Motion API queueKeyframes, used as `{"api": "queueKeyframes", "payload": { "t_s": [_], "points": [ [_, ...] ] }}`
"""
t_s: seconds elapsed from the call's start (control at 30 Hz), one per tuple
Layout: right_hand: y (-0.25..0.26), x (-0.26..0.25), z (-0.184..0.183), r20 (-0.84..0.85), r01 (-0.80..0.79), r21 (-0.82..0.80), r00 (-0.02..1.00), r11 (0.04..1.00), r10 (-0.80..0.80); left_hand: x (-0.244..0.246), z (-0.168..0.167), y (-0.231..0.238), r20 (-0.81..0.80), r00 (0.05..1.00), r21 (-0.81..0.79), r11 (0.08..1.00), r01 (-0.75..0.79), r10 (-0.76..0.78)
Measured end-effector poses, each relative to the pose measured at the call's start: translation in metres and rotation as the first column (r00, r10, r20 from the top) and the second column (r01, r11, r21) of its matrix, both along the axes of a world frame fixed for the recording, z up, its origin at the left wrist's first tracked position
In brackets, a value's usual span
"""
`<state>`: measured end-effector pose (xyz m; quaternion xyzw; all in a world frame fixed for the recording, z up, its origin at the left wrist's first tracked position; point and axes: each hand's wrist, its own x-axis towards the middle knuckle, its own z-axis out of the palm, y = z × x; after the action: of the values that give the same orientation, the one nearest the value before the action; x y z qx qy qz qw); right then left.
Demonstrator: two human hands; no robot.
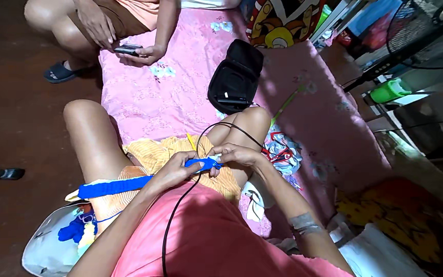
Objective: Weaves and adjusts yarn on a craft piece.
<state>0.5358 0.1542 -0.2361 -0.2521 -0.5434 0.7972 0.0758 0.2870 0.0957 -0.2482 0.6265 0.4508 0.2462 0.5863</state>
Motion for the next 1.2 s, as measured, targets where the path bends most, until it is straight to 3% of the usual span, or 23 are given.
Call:
{"api": "queueKeyframes", "payload": {
  "t_s": [0.23,0.33,0.4,0.5,0.6,0.7,0.73,0.8,0.93,1.07,1.2],
  "points": [
    [-0.003,-0.004,0.002,0.030,0.027,0.054,0.999,0.998,-0.029,0.001,0.002,-0.001,-0.050,0.999,0.002,1.000,-0.020,0.020],
    [-0.006,-0.011,0.008,0.088,0.009,0.194,0.996,0.981,-0.027,0.005,0.004,0.000,-0.082,0.997,0.040,0.999,0.005,-0.002],
    [-0.012,-0.019,0.014,0.215,-0.036,0.333,0.976,0.942,-0.038,0.008,0.004,-0.002,-0.110,0.994,0.123,0.992,0.034,-0.020],
    [-0.020,-0.021,0.019,0.301,-0.008,0.457,0.942,0.889,-0.146,-0.015,0.008,-0.009,-0.111,0.994,0.226,0.974,0.030,-0.005],
    [-0.019,-0.006,0.018,0.314,0.103,0.515,0.901,0.851,-0.299,-0.088,0.004,-0.031,-0.045,0.950,0.297,0.912,-0.282,0.309],
    [-0.017,0.016,0.013,0.313,0.209,0.515,0.857,0.831,-0.409,-0.189,-0.022,-0.081,-0.141,0.700,0.323,0.701,-0.635,0.700],
    [-0.017,0.023,0.012,0.310,0.243,0.507,0.844,0.827,-0.438,-0.219,-0.039,-0.095,-0.174,0.623,0.302,0.644,-0.703,0.762],
    [-0.018,0.034,0.007,0.298,0.297,0.500,0.823,0.814,-0.484,-0.254,-0.070,-0.122,-0.202,0.573,0.160,0.604,-0.781,0.794],
    [-0.018,0.044,-0.005,0.341,0.301,0.534,0.779,0.790,-0.527,-0.248,-0.095,-0.149,0.032,0.684,-0.177,0.678,-0.714,0.729],
    [-0.017,0.039,-0.006,0.400,0.246,0.601,0.731,0.760,-0.553,-0.237,-0.097,-0.146,0.051,0.754,-0.183,0.749,-0.637,0.654],
    [-0.014,0.033,-0.006,0.448,0.200,0.610,0.711,0.766,-0.542,-0.231,-0.088,-0.134,-0.120,0.706,-0.110,0.698,-0.708,0.698]
  ]
}}
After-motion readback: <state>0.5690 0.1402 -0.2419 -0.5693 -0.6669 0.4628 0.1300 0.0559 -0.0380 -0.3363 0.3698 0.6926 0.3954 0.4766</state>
